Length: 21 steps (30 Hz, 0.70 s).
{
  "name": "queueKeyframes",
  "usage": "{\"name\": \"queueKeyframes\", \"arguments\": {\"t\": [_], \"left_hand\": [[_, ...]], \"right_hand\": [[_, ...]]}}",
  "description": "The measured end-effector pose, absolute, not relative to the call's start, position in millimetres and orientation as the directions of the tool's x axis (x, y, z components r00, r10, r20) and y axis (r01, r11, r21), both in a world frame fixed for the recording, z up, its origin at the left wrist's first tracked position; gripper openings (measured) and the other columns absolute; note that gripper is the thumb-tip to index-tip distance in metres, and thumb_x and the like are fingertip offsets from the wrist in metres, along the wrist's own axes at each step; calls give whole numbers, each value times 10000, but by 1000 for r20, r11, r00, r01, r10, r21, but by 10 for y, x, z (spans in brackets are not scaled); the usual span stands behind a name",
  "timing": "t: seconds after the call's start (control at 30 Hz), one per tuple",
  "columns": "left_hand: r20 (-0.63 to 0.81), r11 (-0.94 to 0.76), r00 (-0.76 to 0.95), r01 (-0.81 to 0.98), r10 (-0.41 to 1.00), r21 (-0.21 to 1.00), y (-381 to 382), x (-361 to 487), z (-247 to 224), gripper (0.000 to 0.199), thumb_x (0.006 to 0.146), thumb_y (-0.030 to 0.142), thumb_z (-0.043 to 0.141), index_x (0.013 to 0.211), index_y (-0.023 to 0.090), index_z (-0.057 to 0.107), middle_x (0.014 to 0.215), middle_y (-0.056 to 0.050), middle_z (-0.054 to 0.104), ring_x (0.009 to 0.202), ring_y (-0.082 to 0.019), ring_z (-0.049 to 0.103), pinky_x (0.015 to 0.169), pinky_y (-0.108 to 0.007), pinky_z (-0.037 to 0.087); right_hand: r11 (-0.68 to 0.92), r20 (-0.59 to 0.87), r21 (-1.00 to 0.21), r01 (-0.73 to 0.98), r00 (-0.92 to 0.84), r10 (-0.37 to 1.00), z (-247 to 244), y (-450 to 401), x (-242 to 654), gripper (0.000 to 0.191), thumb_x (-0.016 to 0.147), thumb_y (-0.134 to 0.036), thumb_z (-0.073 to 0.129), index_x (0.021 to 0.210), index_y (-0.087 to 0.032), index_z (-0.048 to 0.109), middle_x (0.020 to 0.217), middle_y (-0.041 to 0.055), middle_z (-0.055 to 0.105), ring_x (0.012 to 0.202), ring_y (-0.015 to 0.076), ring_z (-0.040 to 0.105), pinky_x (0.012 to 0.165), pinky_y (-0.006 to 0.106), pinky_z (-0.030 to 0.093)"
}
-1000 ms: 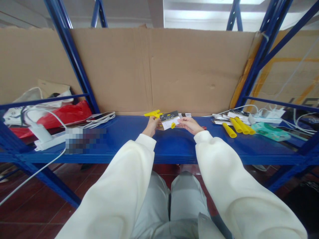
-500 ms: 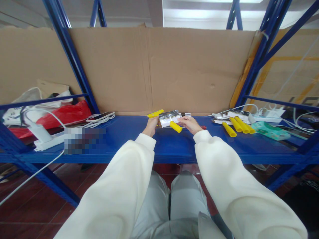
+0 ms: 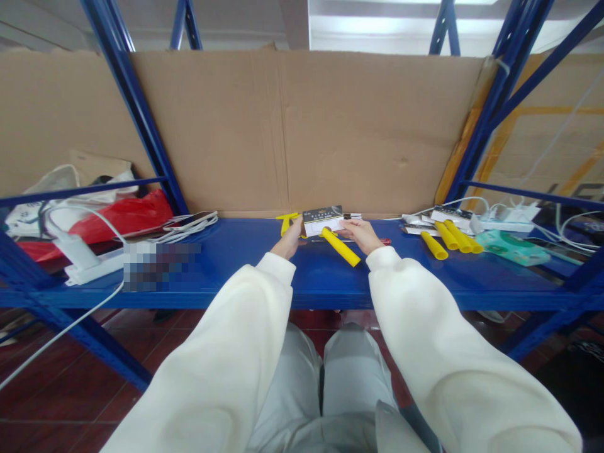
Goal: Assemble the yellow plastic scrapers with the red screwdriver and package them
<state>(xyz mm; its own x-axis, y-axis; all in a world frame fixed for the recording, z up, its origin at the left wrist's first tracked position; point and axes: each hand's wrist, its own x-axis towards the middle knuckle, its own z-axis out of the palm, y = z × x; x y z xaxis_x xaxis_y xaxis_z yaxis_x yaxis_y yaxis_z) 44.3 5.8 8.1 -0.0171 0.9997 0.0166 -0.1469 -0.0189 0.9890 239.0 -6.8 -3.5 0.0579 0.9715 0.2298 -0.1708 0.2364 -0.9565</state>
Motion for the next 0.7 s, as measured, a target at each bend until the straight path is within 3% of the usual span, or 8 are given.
{"name": "queueKeyframes", "arguments": {"t": [0.3,0.4,0.53,0.7], "left_hand": [[0,4,13,-331,1000,944,-24,475,134,395,848,562,638,908,172,645,679,-29,672,634,-146,660,568,-222,509],[71,-60,18,-350,997,935,-30,477,113,278,781,331,784,934,147,643,751,-35,692,675,-138,679,641,-238,550],[81,-99,-66,-335,995,937,7,460,73,414,635,-32,783,983,134,631,805,-31,699,767,-165,710,764,-309,588],[83,-133,-197,-258,977,957,82,437,43,411,601,-83,734,951,120,659,804,-55,704,782,-196,727,770,-322,593]], "right_hand": [[251,229,-957,-148,150,962,-20,-90,2387,81,784,-136,745,732,-164,690,771,45,766,806,178,752,850,289,595],[249,224,-956,-152,162,961,-14,-103,2383,87,792,-126,730,729,-166,685,767,45,763,802,174,749,859,291,594],[222,202,-966,-133,150,968,-9,-118,2380,94,829,-122,680,746,-165,684,791,53,764,829,175,744,868,295,590],[175,174,-976,-131,21,985,-12,-132,2365,118,820,-91,669,903,-173,690,910,62,770,885,162,739,911,289,572]]}}
